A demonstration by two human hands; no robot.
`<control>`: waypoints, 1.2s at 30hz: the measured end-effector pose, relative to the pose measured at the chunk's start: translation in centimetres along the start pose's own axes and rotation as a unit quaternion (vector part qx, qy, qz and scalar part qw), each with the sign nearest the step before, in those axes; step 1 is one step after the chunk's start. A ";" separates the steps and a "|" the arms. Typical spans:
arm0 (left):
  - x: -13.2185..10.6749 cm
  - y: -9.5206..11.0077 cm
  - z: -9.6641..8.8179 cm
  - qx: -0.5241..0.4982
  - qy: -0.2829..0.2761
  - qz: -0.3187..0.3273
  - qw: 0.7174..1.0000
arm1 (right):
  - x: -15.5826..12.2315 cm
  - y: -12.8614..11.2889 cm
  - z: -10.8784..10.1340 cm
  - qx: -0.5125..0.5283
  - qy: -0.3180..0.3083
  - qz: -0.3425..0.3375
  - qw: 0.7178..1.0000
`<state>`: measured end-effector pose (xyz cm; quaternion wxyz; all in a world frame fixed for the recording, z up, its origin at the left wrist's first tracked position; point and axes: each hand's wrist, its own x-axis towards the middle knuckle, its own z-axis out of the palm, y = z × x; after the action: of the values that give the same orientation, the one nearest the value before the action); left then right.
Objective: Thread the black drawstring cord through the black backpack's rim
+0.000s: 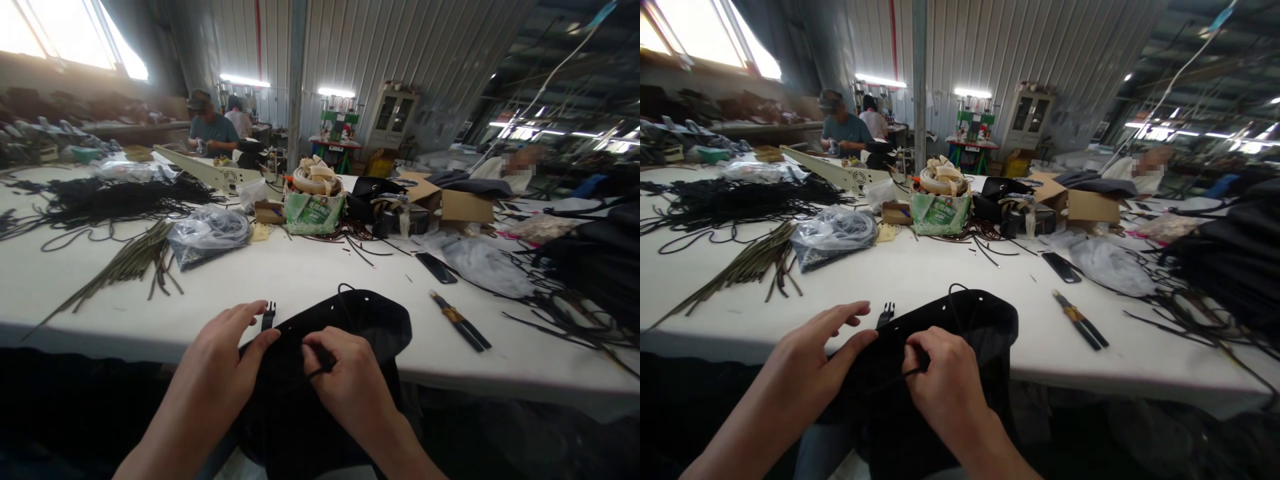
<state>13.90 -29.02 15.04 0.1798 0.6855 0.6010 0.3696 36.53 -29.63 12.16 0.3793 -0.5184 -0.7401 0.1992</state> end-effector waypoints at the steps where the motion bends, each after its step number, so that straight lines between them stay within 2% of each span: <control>1: 0.3 -0.2 0.0 -0.014 -0.021 -0.017 1.000 | 0.0 -0.1 0.2 0.001 0.005 -0.001 1.000; 6: 1.3 -0.4 -0.6 -0.063 -0.068 -0.083 0.992 | -0.1 -0.4 0.4 0.023 0.050 -0.024 0.998; 9: 1.8 -0.4 -1.4 -0.064 -0.090 -0.104 0.988 | 0.0 -0.4 0.3 0.025 0.057 -0.023 0.998; 14: 2.0 -0.8 -1.9 -0.079 -0.131 -0.093 0.984 | 0.0 -0.4 0.7 0.024 0.034 -0.004 0.999; 20: 2.4 -0.8 -2.1 -0.092 -0.154 -0.098 0.979 | 0.0 0.2 1.2 0.019 0.052 0.004 0.998; 28: 2.8 -1.1 -2.1 -0.108 -0.159 -0.089 0.977 | 0.1 0.3 1.3 0.012 0.070 0.007 0.997; 36: 3.1 -1.3 -2.2 -0.120 -0.172 -0.098 0.973 | 0.2 0.5 2.3 0.010 0.070 0.009 0.997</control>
<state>11.45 -26.19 16.45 0.3970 0.6498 0.5765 0.2963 35.05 -29.07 10.43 0.4335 -0.5336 -0.7052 0.1736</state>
